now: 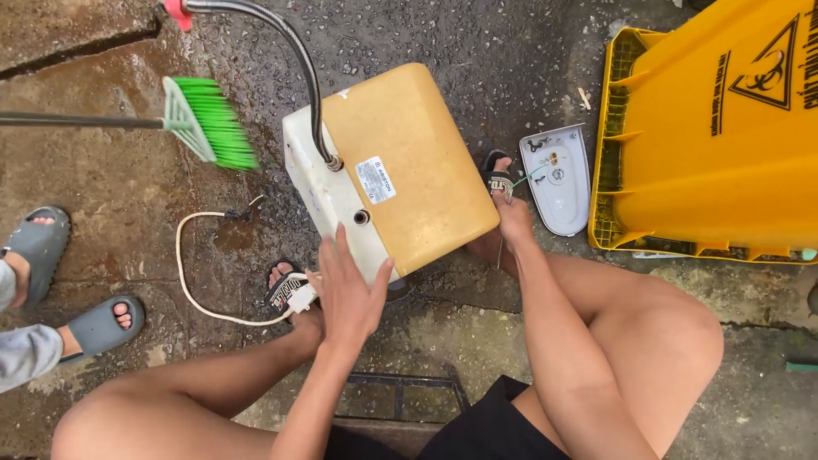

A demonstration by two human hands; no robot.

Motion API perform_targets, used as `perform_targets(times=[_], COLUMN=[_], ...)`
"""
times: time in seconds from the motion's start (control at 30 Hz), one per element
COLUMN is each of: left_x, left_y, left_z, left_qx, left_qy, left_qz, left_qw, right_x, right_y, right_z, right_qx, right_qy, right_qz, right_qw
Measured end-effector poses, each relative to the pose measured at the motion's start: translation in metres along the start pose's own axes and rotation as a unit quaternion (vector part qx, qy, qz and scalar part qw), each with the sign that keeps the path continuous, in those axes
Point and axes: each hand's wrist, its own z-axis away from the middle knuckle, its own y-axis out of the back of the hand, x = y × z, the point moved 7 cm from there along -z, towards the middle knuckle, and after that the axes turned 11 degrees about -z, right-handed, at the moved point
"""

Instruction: The person sits on a stool and uses a screwdriver to work on the internal components of a beige water heater. They manipulate wires and tighten screws on the device's internal mechanism while the appliance sits on the ground.

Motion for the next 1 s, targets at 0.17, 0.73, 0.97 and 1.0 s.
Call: perform_targets(times=[0.17,0.73,0.97,1.0], left_x=[-0.018,-0.244,-0.241,-0.239], left_y=[-0.030,0.010,0.043,0.049], left_z=[-0.046,-0.067,-0.093,-0.096], left_qx=[0.107,0.160,0.150,0.149], left_qy=[0.119,0.152,0.117,0.103], left_qz=[0.031,0.250,0.350,0.356], left_qw=[0.987,0.943,0.917,0.917], right_x=[0.015,-0.086,-0.081,-0.086], right_y=[-0.014,-0.124,-0.171,-0.173], right_z=[-0.006,0.233,0.247,0.251], right_qx=[0.019,-0.226,-0.285,-0.280], right_qy=[-0.002,0.041,0.007,0.022], right_qz=[-0.047,-0.149,-0.235,-0.236], right_qw=[0.999,0.962,0.929,0.930])
